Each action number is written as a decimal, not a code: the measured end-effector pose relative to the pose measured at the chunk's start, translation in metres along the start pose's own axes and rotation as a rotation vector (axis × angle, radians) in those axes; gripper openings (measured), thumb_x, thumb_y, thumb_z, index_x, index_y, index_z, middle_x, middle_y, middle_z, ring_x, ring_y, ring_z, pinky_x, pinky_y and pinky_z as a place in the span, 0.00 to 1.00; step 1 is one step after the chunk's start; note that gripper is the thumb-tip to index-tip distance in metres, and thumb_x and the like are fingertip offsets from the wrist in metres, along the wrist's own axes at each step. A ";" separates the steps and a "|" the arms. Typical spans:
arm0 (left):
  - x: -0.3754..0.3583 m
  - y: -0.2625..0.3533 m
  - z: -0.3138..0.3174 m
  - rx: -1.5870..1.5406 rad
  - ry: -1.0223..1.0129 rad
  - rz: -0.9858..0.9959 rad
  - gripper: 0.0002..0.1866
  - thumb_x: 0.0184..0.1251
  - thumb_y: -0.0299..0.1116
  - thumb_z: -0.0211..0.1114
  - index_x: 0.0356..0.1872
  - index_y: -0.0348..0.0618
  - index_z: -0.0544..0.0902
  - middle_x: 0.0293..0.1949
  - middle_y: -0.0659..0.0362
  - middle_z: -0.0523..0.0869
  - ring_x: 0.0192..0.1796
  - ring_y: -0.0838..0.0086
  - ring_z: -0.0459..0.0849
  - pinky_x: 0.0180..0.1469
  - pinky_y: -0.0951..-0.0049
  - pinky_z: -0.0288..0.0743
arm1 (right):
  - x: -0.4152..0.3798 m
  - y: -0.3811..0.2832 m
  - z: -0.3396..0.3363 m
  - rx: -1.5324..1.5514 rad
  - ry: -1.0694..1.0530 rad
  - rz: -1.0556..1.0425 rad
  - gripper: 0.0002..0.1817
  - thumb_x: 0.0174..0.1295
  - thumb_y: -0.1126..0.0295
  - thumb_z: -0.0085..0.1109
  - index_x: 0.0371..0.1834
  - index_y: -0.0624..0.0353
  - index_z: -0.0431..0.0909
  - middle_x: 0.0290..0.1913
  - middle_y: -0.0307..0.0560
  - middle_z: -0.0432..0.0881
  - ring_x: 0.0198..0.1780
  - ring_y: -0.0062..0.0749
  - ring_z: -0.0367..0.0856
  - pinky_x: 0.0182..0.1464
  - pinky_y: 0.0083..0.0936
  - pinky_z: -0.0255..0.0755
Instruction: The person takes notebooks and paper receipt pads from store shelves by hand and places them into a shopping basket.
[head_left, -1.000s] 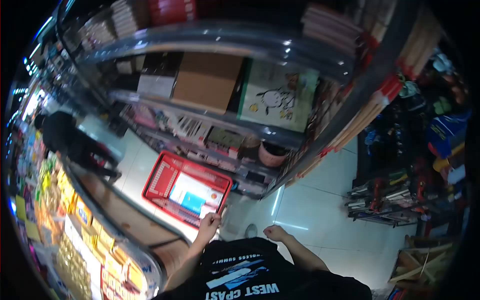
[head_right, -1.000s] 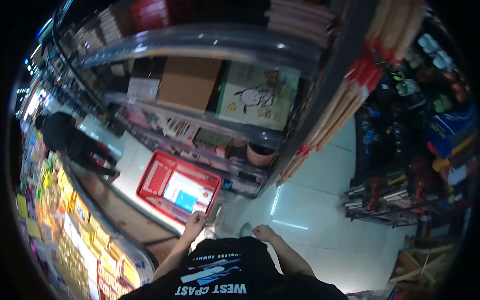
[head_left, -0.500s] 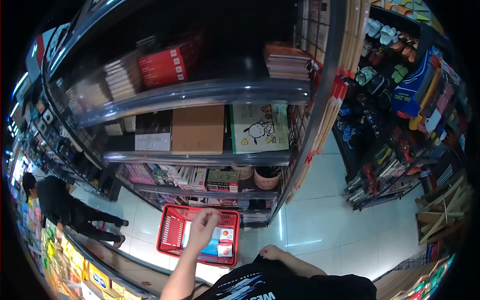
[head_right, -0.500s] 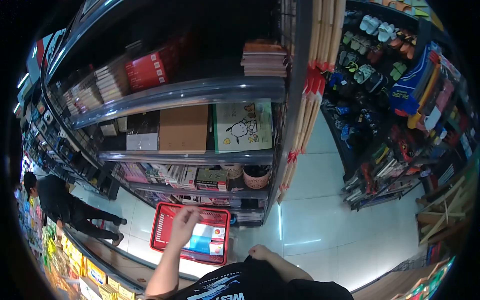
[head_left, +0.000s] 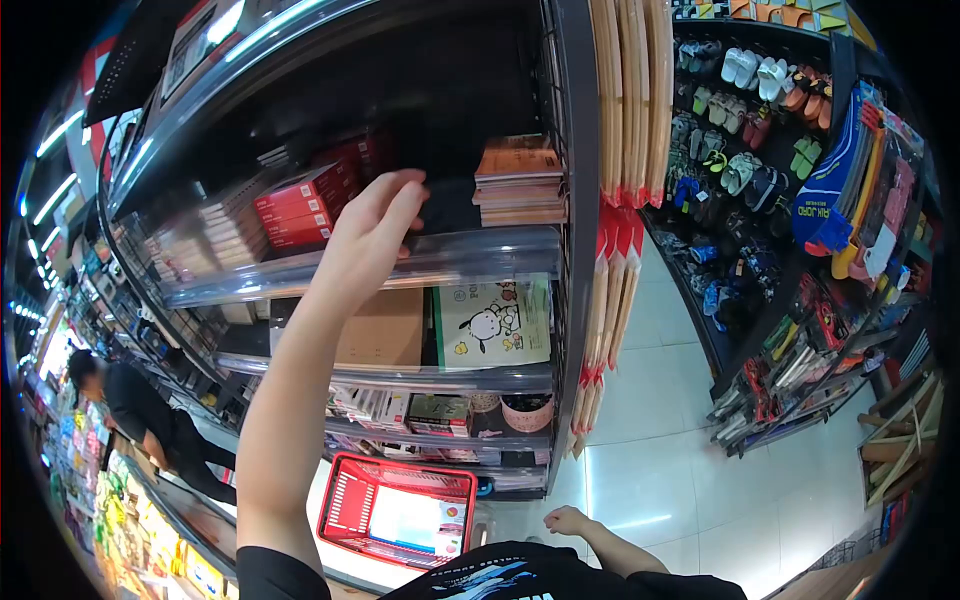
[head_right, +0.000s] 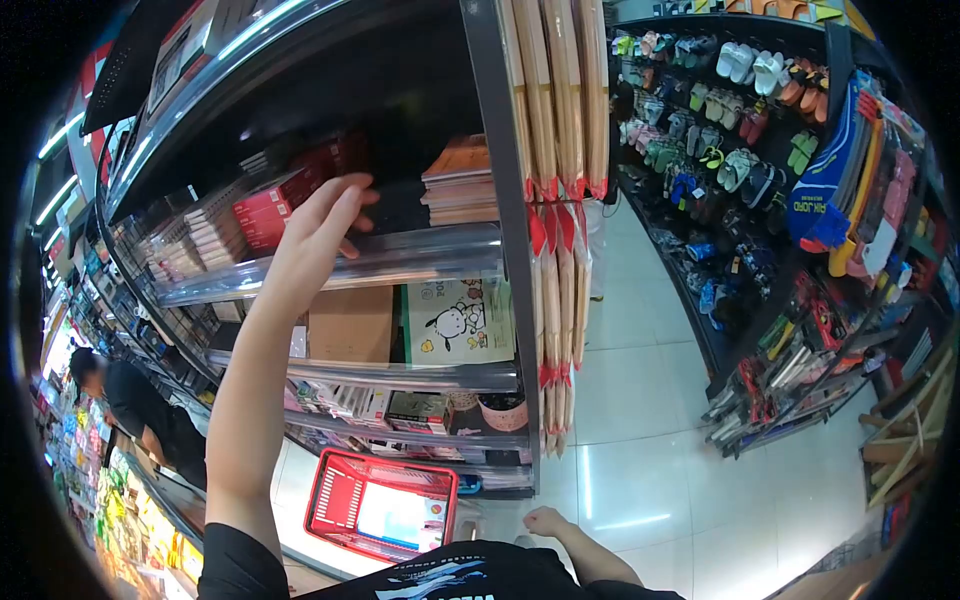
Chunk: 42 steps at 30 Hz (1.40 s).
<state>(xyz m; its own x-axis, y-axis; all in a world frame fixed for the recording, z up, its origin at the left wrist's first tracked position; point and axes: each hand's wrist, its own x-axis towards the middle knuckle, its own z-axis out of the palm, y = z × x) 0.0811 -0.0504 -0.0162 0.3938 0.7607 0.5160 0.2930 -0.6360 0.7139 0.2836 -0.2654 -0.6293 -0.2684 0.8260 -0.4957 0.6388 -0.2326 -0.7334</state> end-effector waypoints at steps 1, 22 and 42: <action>0.011 0.003 0.002 0.005 0.008 0.003 0.22 0.73 0.43 0.49 0.59 0.39 0.73 0.50 0.55 0.81 0.44 0.76 0.78 0.42 0.77 0.73 | 0.001 0.004 -0.005 0.083 -0.018 0.063 0.16 0.59 0.62 0.54 0.44 0.60 0.83 0.38 0.46 0.86 0.37 0.29 0.86 0.43 0.24 0.78; 0.066 0.018 0.036 0.103 -0.124 -0.304 0.30 0.64 0.56 0.59 0.52 0.37 0.80 0.37 0.60 0.80 0.34 0.77 0.72 0.34 0.76 0.67 | -0.018 0.019 0.012 0.111 0.017 0.022 0.11 0.53 0.61 0.53 0.27 0.52 0.83 0.24 0.40 0.83 0.25 0.27 0.80 0.32 0.25 0.73; 0.091 0.007 0.046 -0.608 0.002 -0.333 0.22 0.66 0.37 0.63 0.56 0.36 0.71 0.49 0.52 0.76 0.49 0.67 0.78 0.53 0.70 0.78 | -0.016 0.026 0.002 0.127 -0.027 0.038 0.15 0.57 0.61 0.56 0.40 0.58 0.84 0.33 0.43 0.86 0.35 0.27 0.85 0.40 0.23 0.77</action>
<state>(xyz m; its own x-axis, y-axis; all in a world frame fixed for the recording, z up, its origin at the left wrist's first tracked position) 0.1589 0.0082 0.0139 0.3657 0.9033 0.2242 -0.1429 -0.1836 0.9726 0.3036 -0.2858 -0.6414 -0.2665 0.8014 -0.5355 0.5526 -0.3282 -0.7661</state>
